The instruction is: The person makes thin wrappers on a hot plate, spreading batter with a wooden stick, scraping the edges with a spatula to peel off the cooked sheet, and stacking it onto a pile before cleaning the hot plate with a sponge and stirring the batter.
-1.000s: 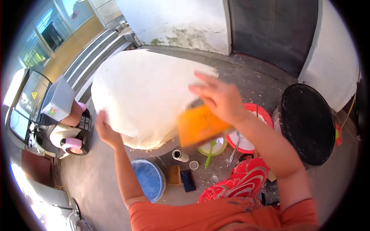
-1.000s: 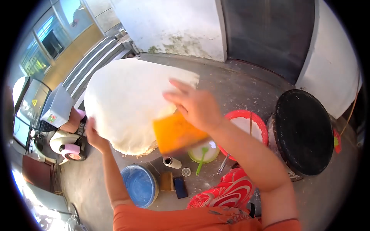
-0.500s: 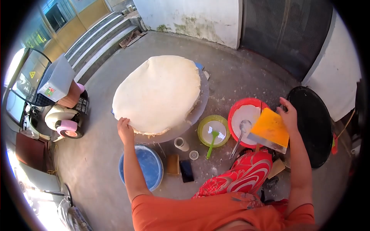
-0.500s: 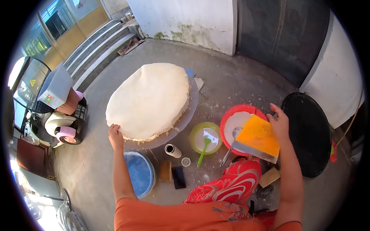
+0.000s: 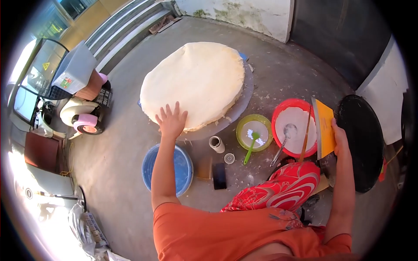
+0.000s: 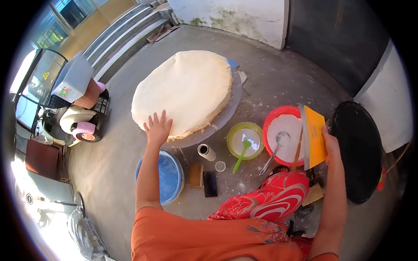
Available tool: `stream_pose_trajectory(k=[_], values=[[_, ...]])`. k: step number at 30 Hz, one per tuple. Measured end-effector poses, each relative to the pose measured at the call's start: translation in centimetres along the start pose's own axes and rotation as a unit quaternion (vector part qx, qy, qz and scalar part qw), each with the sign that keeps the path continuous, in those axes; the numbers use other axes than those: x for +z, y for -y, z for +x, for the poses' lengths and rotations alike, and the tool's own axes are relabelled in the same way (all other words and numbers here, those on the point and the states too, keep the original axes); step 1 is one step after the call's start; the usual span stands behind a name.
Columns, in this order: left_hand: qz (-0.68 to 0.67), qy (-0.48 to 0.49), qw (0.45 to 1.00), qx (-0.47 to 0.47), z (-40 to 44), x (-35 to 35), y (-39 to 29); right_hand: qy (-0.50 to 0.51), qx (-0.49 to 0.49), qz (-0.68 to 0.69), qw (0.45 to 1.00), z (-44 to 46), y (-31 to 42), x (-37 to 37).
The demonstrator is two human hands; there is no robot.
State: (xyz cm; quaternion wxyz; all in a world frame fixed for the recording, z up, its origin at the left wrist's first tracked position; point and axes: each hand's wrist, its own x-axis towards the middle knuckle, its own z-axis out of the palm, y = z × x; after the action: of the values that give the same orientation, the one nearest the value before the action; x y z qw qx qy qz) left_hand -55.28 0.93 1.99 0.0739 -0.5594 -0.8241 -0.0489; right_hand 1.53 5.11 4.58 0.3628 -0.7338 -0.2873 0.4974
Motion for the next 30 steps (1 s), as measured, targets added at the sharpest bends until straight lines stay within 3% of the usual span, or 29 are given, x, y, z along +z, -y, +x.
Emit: stream_pose_trajectory(k=[1,7,9,12,15,17,18,19,20,21,22,23,24,26,28,30], values=[[-0.004,0.064,0.998,-0.019,0.4,0.0,-0.2,0.005,-0.002,-0.003,1.000,-0.2,0.2,0.5],[-0.001,0.111,0.994,-0.023,0.9,0.7,0.0,0.025,-0.005,0.042,0.999,-2.9,1.2,3.6],[-0.010,0.109,0.994,-0.021,1.0,1.2,0.0,0.153,-0.041,0.171,0.972,-1.1,-0.3,3.8],[-0.062,0.104,0.992,-0.032,1.2,1.5,0.4,0.231,-0.033,0.278,0.932,-1.7,0.0,6.2],[-0.072,0.042,0.997,-0.007,0.0,1.5,-0.1,0.290,-0.012,0.315,0.904,-4.5,1.4,8.7],[-0.065,-0.167,0.982,0.059,-1.3,1.2,-2.2,0.319,-0.015,0.335,0.886,-4.9,1.3,10.5],[-0.242,-0.120,0.958,0.094,-2.8,-0.1,-4.8,0.346,-0.020,0.354,0.869,-5.2,1.4,11.3],[-0.412,-0.066,0.900,0.126,-4.7,-1.9,-8.0,0.341,-0.022,0.355,0.870,-5.8,1.9,12.3],[-0.611,0.091,0.779,0.110,-6.7,-2.6,-10.9,0.365,-0.025,0.371,0.854,-6.7,2.3,13.4],[-0.753,0.166,0.627,0.106,-8.4,-3.6,-13.3,0.391,-0.029,0.385,0.836,-7.5,2.6,14.5],[-0.816,0.230,0.518,0.111,-9.6,-4.3,-14.8,0.393,-0.029,0.384,0.835,-8.5,2.9,15.5],[-0.852,0.190,0.481,0.081,-10.5,-6.1,-16.4,0.393,-0.025,0.373,0.840,-9.6,3.2,16.4],[-0.851,0.186,0.484,0.078,-10.4,-5.9,-16.6,0.392,-0.021,0.363,0.845,-10.4,3.2,17.2],[-0.878,0.168,0.441,-0.082,-9.6,-5.7,-16.4,0.414,-0.032,0.333,0.847,-11.1,2.6,18.5],[-0.880,0.110,0.451,-0.106,-8.6,-6.3,-15.0,0.404,-0.045,0.179,0.896,-12.3,3.0,18.6],[-0.868,-0.007,0.476,-0.140,-6.5,-5.1,-12.3,0.377,-0.040,0.161,0.911,-12.2,2.6,17.0]])
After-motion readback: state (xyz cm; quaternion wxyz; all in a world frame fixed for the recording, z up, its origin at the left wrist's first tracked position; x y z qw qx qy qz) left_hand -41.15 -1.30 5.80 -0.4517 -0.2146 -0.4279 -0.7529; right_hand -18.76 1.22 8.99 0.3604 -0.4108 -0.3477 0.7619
